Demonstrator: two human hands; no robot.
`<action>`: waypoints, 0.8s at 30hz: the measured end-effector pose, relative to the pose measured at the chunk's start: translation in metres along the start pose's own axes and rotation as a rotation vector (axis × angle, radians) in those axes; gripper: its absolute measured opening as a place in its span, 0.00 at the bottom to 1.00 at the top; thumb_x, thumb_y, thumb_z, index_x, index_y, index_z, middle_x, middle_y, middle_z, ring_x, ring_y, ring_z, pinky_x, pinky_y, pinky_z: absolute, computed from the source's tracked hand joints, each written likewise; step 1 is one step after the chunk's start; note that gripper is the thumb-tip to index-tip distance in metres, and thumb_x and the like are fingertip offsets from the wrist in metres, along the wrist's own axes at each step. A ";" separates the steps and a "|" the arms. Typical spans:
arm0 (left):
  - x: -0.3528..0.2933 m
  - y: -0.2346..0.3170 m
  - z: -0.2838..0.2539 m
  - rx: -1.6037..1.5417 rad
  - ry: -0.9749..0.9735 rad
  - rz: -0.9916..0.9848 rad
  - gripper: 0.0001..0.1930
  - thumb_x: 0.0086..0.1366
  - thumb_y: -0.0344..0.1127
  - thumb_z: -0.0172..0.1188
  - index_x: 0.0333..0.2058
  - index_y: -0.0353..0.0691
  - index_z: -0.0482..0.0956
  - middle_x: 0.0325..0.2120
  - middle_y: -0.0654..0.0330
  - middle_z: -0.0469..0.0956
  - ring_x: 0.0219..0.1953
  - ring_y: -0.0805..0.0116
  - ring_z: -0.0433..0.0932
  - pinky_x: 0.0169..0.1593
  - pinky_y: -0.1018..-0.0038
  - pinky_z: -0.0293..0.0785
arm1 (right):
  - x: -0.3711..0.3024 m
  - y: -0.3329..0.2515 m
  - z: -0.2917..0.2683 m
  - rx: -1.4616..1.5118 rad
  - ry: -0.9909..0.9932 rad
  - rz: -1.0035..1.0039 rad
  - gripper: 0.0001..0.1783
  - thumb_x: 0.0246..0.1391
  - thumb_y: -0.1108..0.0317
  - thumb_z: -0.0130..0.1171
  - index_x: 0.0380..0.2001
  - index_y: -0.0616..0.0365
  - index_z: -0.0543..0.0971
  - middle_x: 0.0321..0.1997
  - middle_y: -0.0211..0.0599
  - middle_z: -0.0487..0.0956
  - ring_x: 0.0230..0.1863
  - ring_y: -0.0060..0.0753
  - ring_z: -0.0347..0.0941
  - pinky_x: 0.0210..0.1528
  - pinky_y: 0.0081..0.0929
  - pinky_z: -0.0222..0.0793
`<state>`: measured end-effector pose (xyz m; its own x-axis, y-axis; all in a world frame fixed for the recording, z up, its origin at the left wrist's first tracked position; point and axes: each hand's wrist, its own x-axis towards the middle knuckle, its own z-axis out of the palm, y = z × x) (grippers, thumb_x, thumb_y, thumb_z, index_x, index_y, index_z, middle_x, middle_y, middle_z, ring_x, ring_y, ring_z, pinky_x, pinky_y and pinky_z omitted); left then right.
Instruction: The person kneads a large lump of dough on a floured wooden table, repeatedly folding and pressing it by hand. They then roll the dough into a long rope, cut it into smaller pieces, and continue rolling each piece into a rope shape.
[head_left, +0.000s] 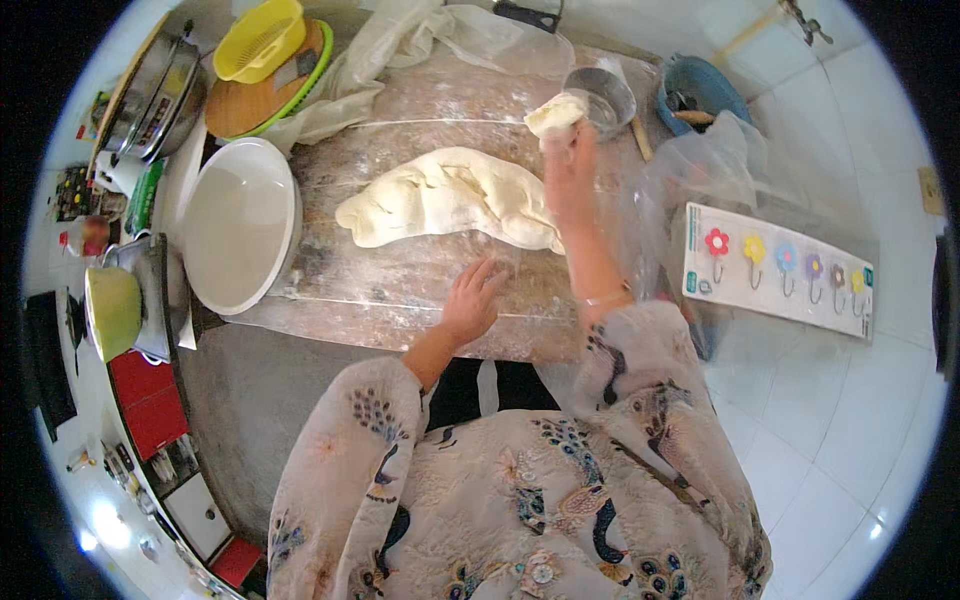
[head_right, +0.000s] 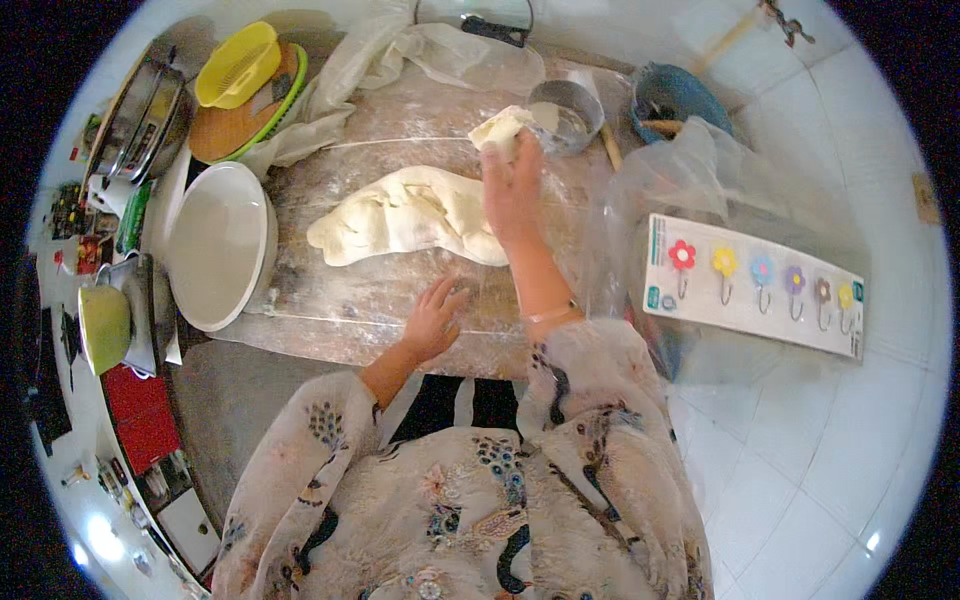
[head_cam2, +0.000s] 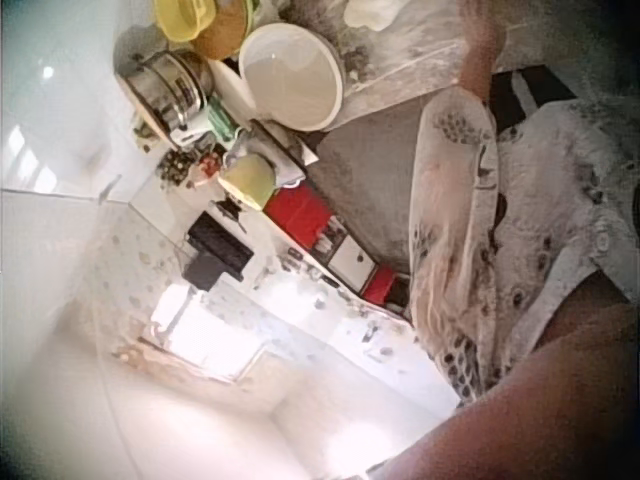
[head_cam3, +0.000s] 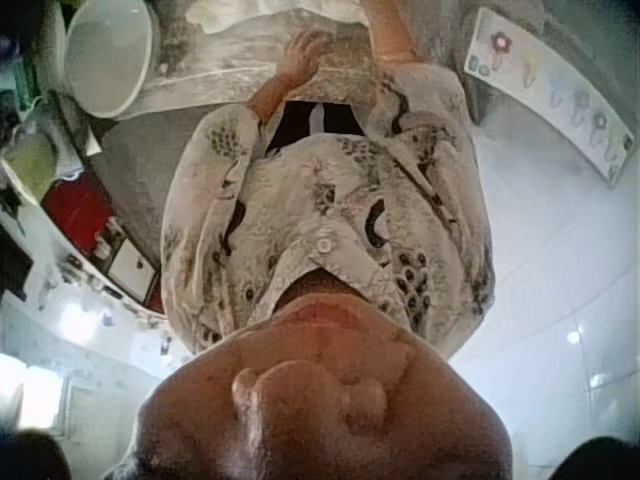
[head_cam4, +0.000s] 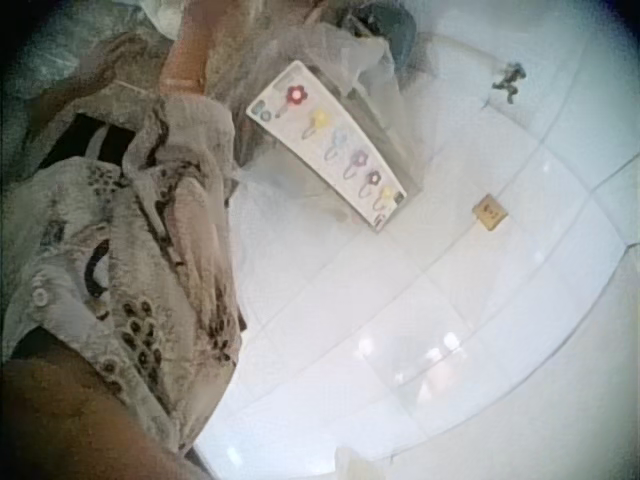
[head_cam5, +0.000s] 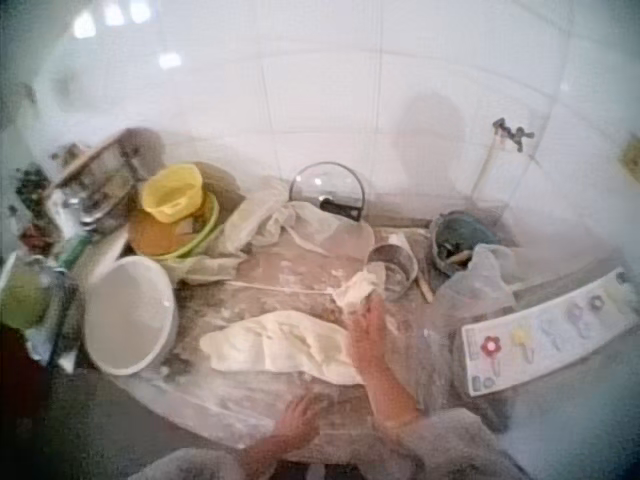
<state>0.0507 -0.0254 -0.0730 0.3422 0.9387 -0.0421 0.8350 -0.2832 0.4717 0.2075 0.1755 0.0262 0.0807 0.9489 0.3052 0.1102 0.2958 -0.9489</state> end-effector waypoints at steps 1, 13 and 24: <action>-0.007 -0.010 0.001 -0.030 0.038 -0.016 0.34 0.50 0.34 0.62 0.59 0.44 0.67 0.63 0.49 0.59 0.66 0.47 0.56 0.65 0.54 0.57 | 0.000 0.027 0.009 -0.406 -0.135 -0.084 0.28 0.62 0.56 0.51 0.61 0.56 0.64 0.60 0.48 0.68 0.59 0.45 0.66 0.60 0.37 0.62; -0.043 -0.079 0.001 0.006 0.392 -0.551 0.32 0.57 0.40 0.61 0.60 0.41 0.65 0.63 0.48 0.60 0.66 0.47 0.56 0.65 0.52 0.53 | 0.076 0.089 -0.001 -0.615 0.135 -0.410 0.13 0.56 0.64 0.53 0.37 0.59 0.80 0.36 0.49 0.81 0.41 0.52 0.76 0.49 0.40 0.70; -0.043 -0.080 0.008 0.173 0.313 -0.591 0.33 0.58 0.47 0.59 0.60 0.42 0.66 0.65 0.50 0.59 0.68 0.50 0.54 0.67 0.53 0.50 | 0.230 0.304 -0.055 -1.462 -0.781 0.171 0.21 0.53 0.63 0.55 0.49 0.61 0.78 0.50 0.53 0.77 0.51 0.55 0.74 0.53 0.42 0.71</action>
<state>-0.0278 -0.0445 -0.1162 -0.3106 0.9503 0.0196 0.9087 0.2909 0.2993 0.3143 0.4776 -0.1875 -0.2436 0.9136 -0.3256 0.9615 0.2716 0.0428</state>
